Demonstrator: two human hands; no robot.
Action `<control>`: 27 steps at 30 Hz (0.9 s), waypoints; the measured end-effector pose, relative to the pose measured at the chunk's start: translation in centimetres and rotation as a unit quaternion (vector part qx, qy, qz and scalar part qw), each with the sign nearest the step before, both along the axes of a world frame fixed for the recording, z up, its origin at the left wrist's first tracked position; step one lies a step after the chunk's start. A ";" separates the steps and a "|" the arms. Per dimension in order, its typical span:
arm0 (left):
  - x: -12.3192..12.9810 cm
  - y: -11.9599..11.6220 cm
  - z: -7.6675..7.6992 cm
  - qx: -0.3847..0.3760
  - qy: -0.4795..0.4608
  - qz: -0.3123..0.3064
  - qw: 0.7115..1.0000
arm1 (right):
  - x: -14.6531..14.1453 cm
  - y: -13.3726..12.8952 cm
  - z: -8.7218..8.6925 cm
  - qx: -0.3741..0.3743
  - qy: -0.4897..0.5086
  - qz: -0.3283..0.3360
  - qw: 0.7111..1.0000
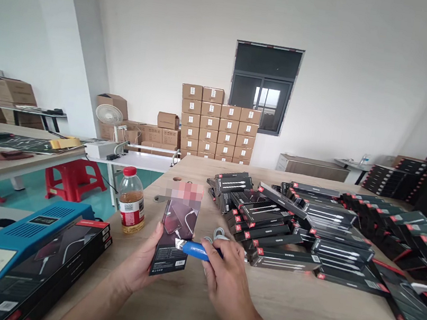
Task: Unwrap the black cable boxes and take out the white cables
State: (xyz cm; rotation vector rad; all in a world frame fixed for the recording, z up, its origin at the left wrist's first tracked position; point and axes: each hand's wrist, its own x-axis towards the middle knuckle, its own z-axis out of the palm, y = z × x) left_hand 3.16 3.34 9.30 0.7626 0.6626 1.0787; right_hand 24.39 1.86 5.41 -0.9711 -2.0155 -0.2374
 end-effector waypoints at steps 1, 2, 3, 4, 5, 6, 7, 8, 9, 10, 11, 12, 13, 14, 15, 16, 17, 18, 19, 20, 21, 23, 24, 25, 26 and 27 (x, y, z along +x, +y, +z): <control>0.0 -0.1 0.0 -0.001 0.000 0.000 1.000 | 0.0 0.0 0.0 0.001 0.002 0.000 1.000; 0.1 -0.1 0.0 -0.002 0.000 -0.001 1.000 | -0.1 0.1 -0.1 0.003 0.006 0.000 1.000; 0.3 -0.2 -0.1 -0.003 0.001 -0.005 1.000 | -0.1 0.1 -0.1 0.006 0.011 -0.001 1.000; 0.4 -0.3 -0.2 -0.005 0.003 -0.010 1.000 | -0.2 0.1 -0.1 0.009 0.017 -0.003 1.000; 0.6 -0.4 -0.3 -0.006 0.003 -0.015 1.000 | -0.2 0.1 -0.1 0.014 0.025 -0.005 1.000; 0.9 -0.4 -0.4 -0.006 0.002 -0.020 1.000 | -0.3 0.0 -0.1 0.019 0.033 -0.009 0.999; 1.1 -0.4 -0.5 -0.007 -0.001 -0.024 1.000 | -0.3 0.0 0.0 0.025 0.042 -0.014 0.999; 1.3 -0.4 -0.6 -0.010 -0.007 -0.027 1.000 | -0.2 -0.1 0.1 0.030 0.050 -0.017 0.998; 1.4 -0.3 -0.6 -0.015 -0.014 -0.028 0.999 | -0.2 -0.2 0.2 0.032 0.057 -0.019 0.998; 1.5 -0.2 -0.7 -0.022 -0.022 -0.025 0.999 | -0.2 -0.2 0.3 0.031 0.063 -0.020 0.997; 1.5 -0.1 -0.6 -0.030 -0.031 -0.017 0.999 | -0.1 -0.3 0.3 0.028 0.067 -0.019 0.997; 1.3 0.1 -0.6 -0.038 -0.042 -0.003 0.998 | -0.1 -0.4 0.4 0.021 0.070 -0.017 0.997; 1.1 0.3 -0.5 -0.042 -0.053 0.013 0.998 | -0.1 -0.4 0.5 0.013 0.072 -0.015 0.997; 0.8 0.5 -0.5 -0.042 -0.065 0.029 0.997 | 0.0 -0.4 0.5 0.004 0.074 -0.012 0.997; 0.5 0.6 -0.3 -0.040 -0.078 0.042 0.995 | 0.0 -0.4 0.5 -0.004 0.077 -0.008 0.997; 0.1 0.7 -0.2 -0.034 -0.090 0.049 0.994 | 0.0 -0.4 0.6 -0.010 0.078 -0.004 0.997; -0.2 0.7 0.0 -0.027 -0.101 0.049 0.993 | -0.1 -0.4 0.6 -0.015 0.076 0.000 0.997; -0.5 0.7 0.2 -0.021 -0.111 0.042 0.993 | -0.1 -0.4 0.5 -0.019 0.071 0.004 0.997; -0.7 0.6 0.4 -0.015 -0.119 0.033 0.992 | -0.1 -0.4 0.5 -0.021 0.062 0.008 0.998; -0.8 0.5 0.7 -0.012 -0.126 0.022 0.992 | -0.2 -0.5 0.5 -0.021 0.051 0.011 0.998; -0.9 0.4 0.9 -0.012 -0.132 0.010 0.991 | -0.2 -0.5 0.5 -0.021 0.040 0.013 0.999; -1.0 0.3 1.1 -0.021 -0.137 -0.007 0.990 | -0.3 -0.7 0.5 -0.020 0.020 0.017 0.999; -1.0 0.2 1.1 -0.027 -0.133 -0.007 0.991 | -0.4 -0.7 0.5 -0.018 0.011 0.019 1.000; -1.0 0.2 1.0 -0.033 -0.124 -0.002 0.992 | -0.4 -0.8 0.5 -0.018 0.003 0.020 1.000; -1.0 0.3 0.8 -0.039 -0.109 0.003 0.993 | -0.5 -0.8 0.6 -0.018 -0.005 0.023 1.000; -1.0 0.3 0.6 -0.044 -0.093 0.008 0.995 | -0.5 -0.8 0.6 -0.018 -0.011 0.025 0.999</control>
